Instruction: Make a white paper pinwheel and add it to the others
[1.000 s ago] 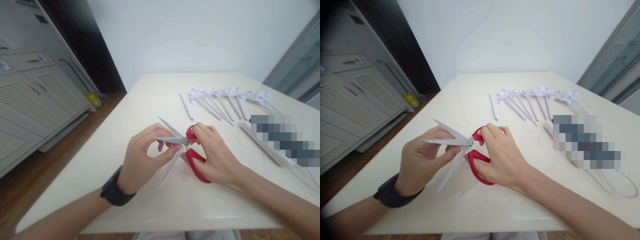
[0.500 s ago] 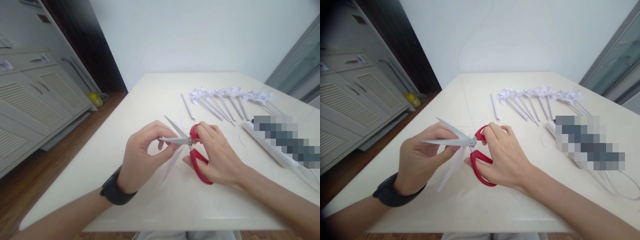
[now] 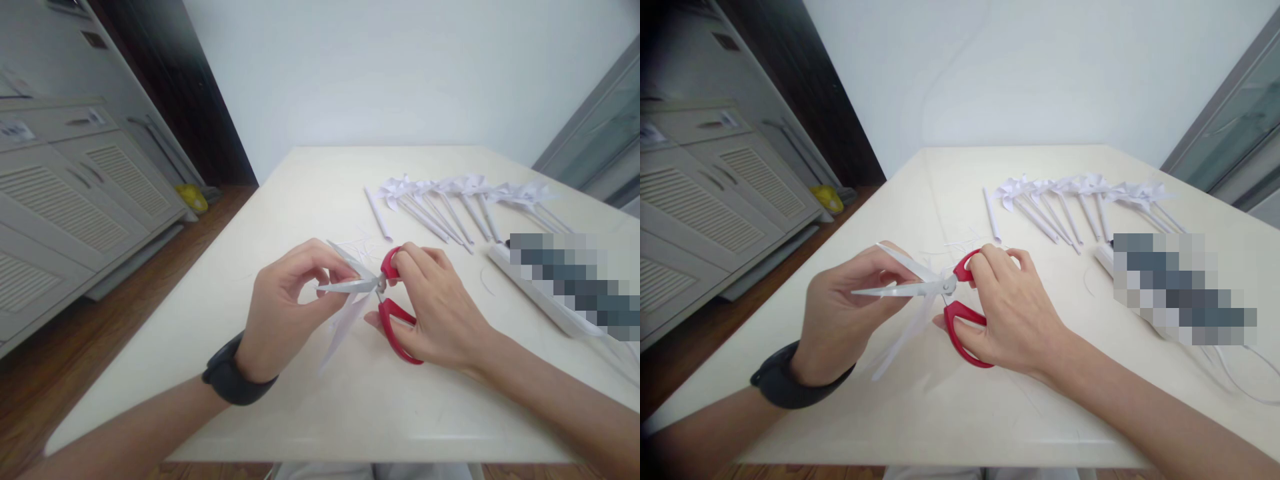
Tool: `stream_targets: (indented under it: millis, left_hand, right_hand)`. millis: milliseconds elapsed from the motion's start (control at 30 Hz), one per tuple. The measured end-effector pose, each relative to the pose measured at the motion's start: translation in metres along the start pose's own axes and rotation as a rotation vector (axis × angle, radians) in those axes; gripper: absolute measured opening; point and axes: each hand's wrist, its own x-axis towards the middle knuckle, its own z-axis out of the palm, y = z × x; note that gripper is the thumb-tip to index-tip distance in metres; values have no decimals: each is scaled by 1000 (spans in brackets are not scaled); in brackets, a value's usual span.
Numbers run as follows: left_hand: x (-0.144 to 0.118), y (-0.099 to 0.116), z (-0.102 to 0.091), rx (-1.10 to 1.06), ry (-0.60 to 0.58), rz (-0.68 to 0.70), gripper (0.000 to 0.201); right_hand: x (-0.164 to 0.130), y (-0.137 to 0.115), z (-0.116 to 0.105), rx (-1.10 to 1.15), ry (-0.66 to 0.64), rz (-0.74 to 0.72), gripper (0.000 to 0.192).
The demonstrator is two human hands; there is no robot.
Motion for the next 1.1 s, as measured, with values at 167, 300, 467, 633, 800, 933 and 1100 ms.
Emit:
stream_targets:
  millis: [167,300,467,633,800,933,1100]
  left_hand:
    - [-1,-2,0,-65,-20,-20,10]
    - [-1,-3,1,-109,-40,-38,12]
    - [-2,-3,1,-177,-75,-81,15]
    - [-2,-2,1,-177,-73,-102,13]
    - [-1,-1,2,-198,-69,-131,11]
    - [-1,-2,2,-199,-63,-167,9]
    - [0,-3,3,-236,-30,-156,10]
  right_hand:
    - [0,1,1,-18,-5,3,23]
    - [0,2,2,-21,-6,0,20]
    - [-1,2,3,-7,-4,-18,19]
    - [-1,2,2,-7,0,-17,19]
    - [-1,2,1,-13,-13,-12,21]
    - [-1,3,1,-38,-6,-11,21]
    - [0,5,1,-80,19,2,20]
